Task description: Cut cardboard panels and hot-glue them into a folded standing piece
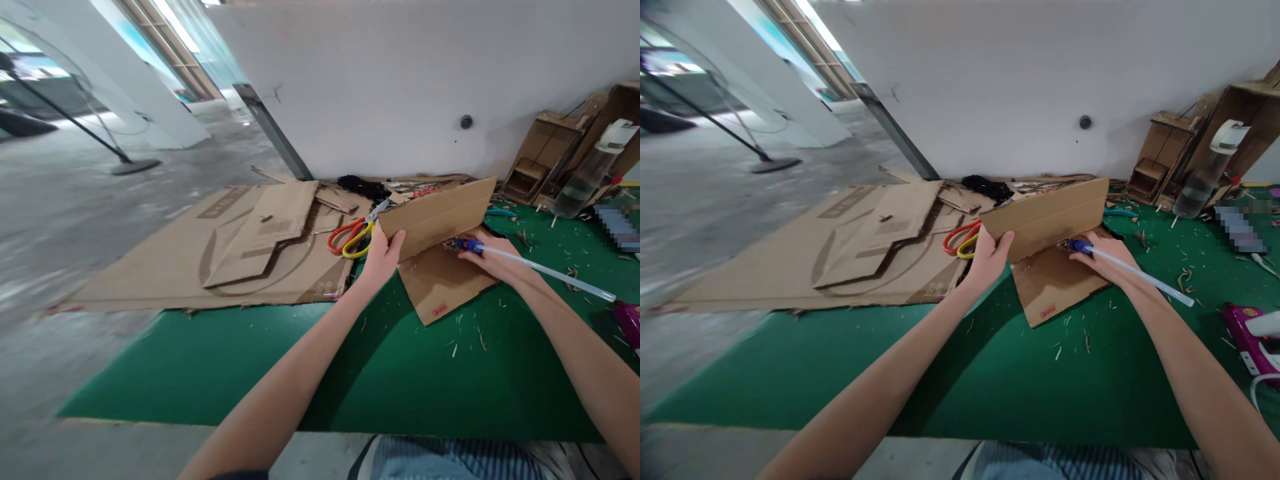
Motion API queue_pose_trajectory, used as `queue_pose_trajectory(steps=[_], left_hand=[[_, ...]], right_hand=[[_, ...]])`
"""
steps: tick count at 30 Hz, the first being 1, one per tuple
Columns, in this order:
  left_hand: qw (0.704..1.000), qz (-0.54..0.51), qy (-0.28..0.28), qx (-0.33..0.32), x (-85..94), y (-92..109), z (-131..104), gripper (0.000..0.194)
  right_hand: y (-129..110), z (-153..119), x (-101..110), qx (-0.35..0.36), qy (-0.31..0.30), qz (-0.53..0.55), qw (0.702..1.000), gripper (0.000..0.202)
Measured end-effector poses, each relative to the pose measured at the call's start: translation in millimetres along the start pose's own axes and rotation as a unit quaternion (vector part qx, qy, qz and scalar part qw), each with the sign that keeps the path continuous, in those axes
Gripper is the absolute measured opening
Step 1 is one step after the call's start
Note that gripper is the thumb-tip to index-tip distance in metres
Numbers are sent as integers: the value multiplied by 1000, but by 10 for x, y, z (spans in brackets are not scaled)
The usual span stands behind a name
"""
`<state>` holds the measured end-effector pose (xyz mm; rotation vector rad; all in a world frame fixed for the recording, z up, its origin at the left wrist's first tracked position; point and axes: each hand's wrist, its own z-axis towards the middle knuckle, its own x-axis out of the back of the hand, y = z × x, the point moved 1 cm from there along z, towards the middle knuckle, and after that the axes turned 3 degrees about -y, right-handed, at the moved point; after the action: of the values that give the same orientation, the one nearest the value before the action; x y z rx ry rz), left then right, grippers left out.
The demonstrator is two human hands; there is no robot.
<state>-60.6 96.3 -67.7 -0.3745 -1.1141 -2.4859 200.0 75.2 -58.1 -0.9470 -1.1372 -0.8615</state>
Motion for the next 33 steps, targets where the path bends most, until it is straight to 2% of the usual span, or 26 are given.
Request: queue_pose_trajectory(steps=[8,12,18,25,33], left_hand=[[1000,-2,-4,3,1,1,6,33],[1000,1,-2,-3,3,9,7,33],[1000,-4,-3,5,0,12,4,34],[1000,-7,-5,10,4,25,6,34],[1000,2,-5,3,5,19,17,33]], right_hand=[[59,-10,24,-22,13,-5,1000,54],[106,-21,12,-9,22,22,999,52],[172,17,-7,-38,41,87,995,48],[183,-20,-3,-26,44,51,997,53],[226,-20,12,-44,33,31,998,55]])
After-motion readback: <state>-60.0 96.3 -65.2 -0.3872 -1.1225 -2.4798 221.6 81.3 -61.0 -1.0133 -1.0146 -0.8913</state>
